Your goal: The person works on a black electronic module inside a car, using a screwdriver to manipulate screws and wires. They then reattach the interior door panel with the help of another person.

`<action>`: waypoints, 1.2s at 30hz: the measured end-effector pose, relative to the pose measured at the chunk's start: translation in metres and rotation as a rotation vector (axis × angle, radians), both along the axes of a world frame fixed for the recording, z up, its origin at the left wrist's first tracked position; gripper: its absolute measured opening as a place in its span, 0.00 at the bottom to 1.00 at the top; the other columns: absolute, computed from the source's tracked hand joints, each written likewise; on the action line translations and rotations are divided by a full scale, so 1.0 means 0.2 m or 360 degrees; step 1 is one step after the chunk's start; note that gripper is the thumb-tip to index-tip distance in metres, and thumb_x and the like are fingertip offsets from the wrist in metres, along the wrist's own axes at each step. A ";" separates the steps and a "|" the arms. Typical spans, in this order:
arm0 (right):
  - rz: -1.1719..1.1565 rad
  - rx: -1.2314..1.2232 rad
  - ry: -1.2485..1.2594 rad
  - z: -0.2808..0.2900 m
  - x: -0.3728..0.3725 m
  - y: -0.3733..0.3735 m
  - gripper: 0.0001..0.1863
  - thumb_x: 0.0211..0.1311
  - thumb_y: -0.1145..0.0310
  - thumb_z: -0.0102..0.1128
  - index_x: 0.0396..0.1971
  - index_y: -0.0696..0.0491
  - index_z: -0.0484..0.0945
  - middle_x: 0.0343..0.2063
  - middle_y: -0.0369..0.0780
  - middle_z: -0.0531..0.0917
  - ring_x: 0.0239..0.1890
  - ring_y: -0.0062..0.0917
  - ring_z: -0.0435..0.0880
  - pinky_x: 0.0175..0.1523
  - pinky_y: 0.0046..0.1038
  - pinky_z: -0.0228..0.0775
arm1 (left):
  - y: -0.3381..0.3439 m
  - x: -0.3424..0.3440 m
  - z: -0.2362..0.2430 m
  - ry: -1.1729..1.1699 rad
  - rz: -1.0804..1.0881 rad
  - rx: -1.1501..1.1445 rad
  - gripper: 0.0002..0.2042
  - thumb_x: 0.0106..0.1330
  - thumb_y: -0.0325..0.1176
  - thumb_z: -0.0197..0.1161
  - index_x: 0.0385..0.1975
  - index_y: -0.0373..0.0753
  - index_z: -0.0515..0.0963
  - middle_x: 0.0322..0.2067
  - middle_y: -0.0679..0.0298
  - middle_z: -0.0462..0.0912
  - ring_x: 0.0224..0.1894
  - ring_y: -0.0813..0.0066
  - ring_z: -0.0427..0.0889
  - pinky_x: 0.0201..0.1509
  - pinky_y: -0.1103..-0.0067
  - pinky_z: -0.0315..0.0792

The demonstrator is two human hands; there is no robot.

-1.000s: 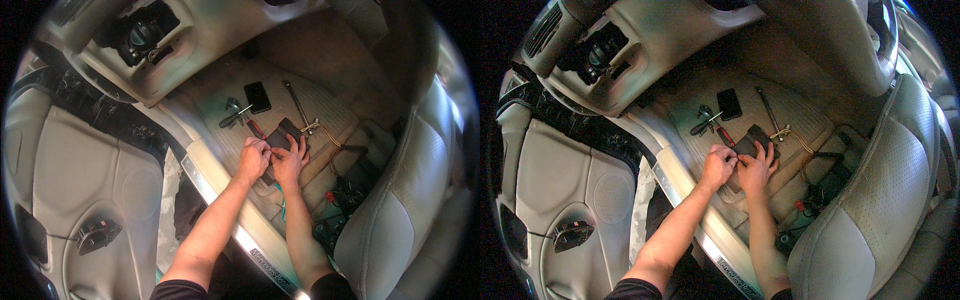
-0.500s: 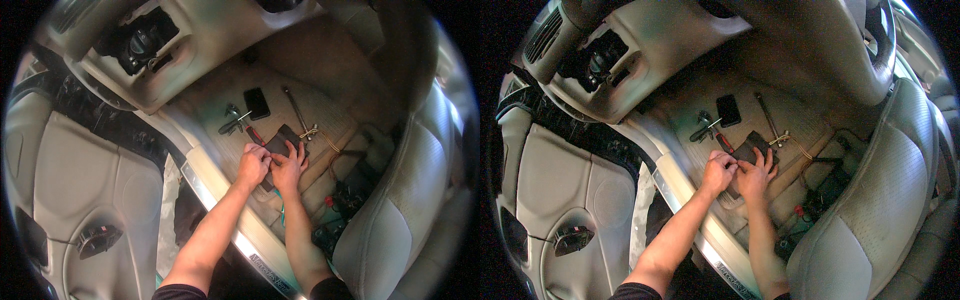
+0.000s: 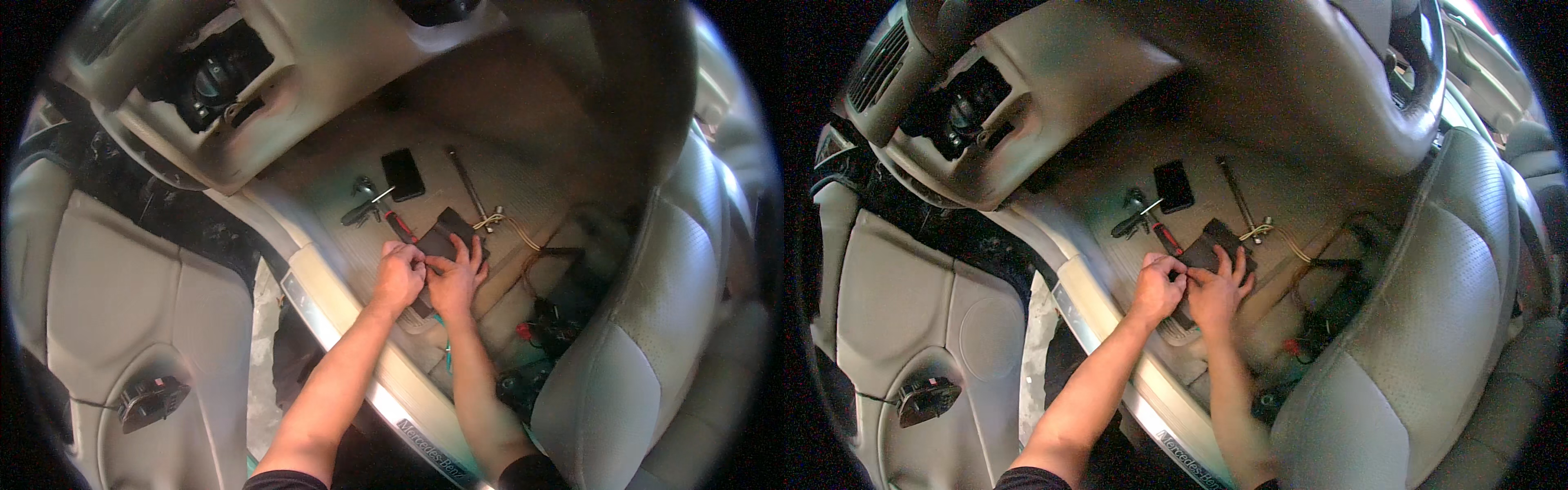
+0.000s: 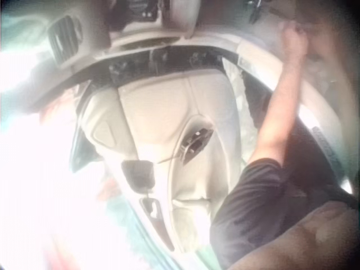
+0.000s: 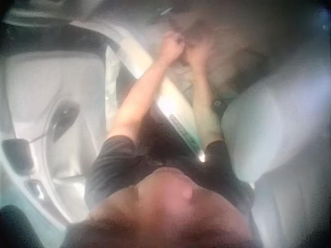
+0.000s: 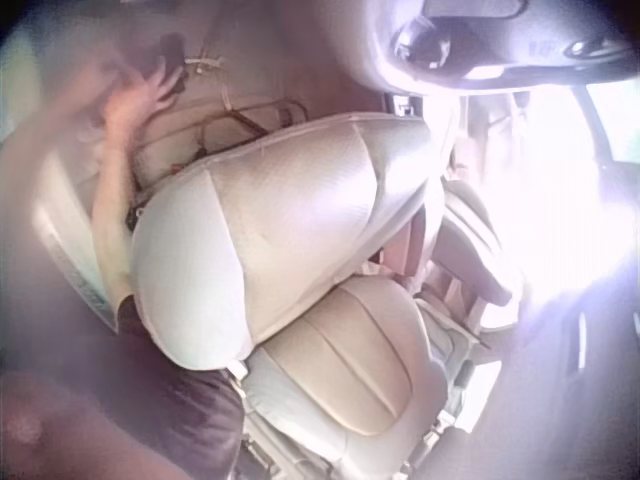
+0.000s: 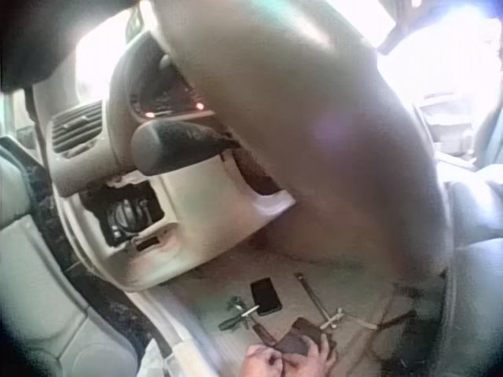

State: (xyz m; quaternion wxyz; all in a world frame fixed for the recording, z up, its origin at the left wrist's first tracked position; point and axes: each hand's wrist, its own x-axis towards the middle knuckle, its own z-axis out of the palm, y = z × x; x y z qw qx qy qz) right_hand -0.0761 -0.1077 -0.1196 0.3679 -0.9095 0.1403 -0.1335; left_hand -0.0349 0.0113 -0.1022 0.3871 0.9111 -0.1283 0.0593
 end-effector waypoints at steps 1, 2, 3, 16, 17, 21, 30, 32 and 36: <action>-0.0005 -0.0005 0.0000 -0.01 0.00 0.00 0.09 0.50 0.61 0.71 0.34 0.40 0.90 0.67 0.38 0.68 0.76 0.44 0.48 0.73 0.66 0.32 | -0.01 0.00 0.01 -0.0047 -0.0026 0.0043 0.06 0.53 0.27 0.69 0.30 0.37 0.83 0.36 0.54 0.83 0.48 0.54 0.78 0.53 0.67 0.74; -0.0018 -0.0006 0.0023 -0.02 0.00 -0.02 0.09 0.51 0.61 0.71 0.35 0.40 0.90 0.67 0.39 0.68 0.76 0.44 0.47 0.73 0.65 0.31 | -0.02 0.00 0.01 -0.0095 -0.0051 0.0086 0.06 0.52 0.28 0.70 0.30 0.36 0.83 0.36 0.55 0.83 0.48 0.54 0.77 0.54 0.67 0.74; -0.0017 0.0002 0.0022 -0.01 0.00 -0.01 0.09 0.51 0.61 0.71 0.35 0.40 0.90 0.67 0.39 0.68 0.76 0.44 0.47 0.73 0.65 0.31 | -0.01 0.00 0.03 -0.0147 -0.0063 0.0147 0.07 0.52 0.28 0.70 0.30 0.36 0.83 0.35 0.55 0.83 0.48 0.54 0.77 0.54 0.67 0.73; -0.0015 0.0035 -0.0005 -0.01 0.01 -0.01 0.11 0.50 0.63 0.74 0.36 0.40 0.90 0.67 0.36 0.69 0.77 0.43 0.46 0.73 0.65 0.30 | 0.00 0.00 0.05 0.0260 0.0046 -0.0091 0.07 0.54 0.26 0.69 0.33 0.38 0.85 0.40 0.53 0.83 0.50 0.55 0.79 0.56 0.69 0.75; -0.0008 0.0029 -0.0023 -0.02 0.01 -0.01 0.11 0.50 0.63 0.74 0.36 0.40 0.90 0.67 0.36 0.69 0.77 0.43 0.46 0.73 0.65 0.30 | 0.00 0.00 0.05 0.0245 0.0064 -0.0087 0.07 0.54 0.26 0.68 0.33 0.38 0.85 0.40 0.53 0.83 0.50 0.55 0.79 0.56 0.69 0.75; 0.0035 -0.0013 -0.0013 0.00 0.01 0.00 0.12 0.50 0.62 0.74 0.37 0.38 0.90 0.67 0.36 0.69 0.77 0.43 0.45 0.72 0.66 0.30 | 0.01 -0.01 0.04 0.0155 0.0061 -0.0012 0.07 0.54 0.26 0.67 0.33 0.38 0.85 0.40 0.52 0.82 0.50 0.54 0.80 0.56 0.69 0.75; 0.0043 -0.0006 0.0034 0.01 0.00 -0.01 0.13 0.50 0.59 0.74 0.39 0.36 0.90 0.67 0.35 0.69 0.77 0.44 0.44 0.72 0.68 0.29 | 0.10 0.11 0.12 0.0557 -0.0129 -0.0104 0.11 0.60 0.35 0.67 0.40 0.37 0.85 0.42 0.51 0.86 0.45 0.57 0.85 0.54 0.67 0.76; 0.0064 -0.0020 0.0056 0.02 0.00 -0.01 0.14 0.50 0.58 0.74 0.39 0.35 0.90 0.67 0.35 0.69 0.77 0.44 0.44 0.72 0.68 0.29 | 0.16 0.24 0.12 0.0392 0.0002 -0.0046 0.15 0.61 0.35 0.66 0.46 0.37 0.82 0.42 0.48 0.86 0.46 0.54 0.85 0.56 0.66 0.76; 0.0103 -0.0019 0.0074 0.06 0.00 -0.01 0.14 0.49 0.57 0.75 0.39 0.35 0.90 0.67 0.35 0.69 0.77 0.44 0.44 0.72 0.69 0.29 | 0.36 0.60 0.01 0.0137 0.0318 0.0846 0.22 0.64 0.36 0.62 0.58 0.38 0.75 0.46 0.48 0.85 0.55 0.52 0.81 0.66 0.63 0.68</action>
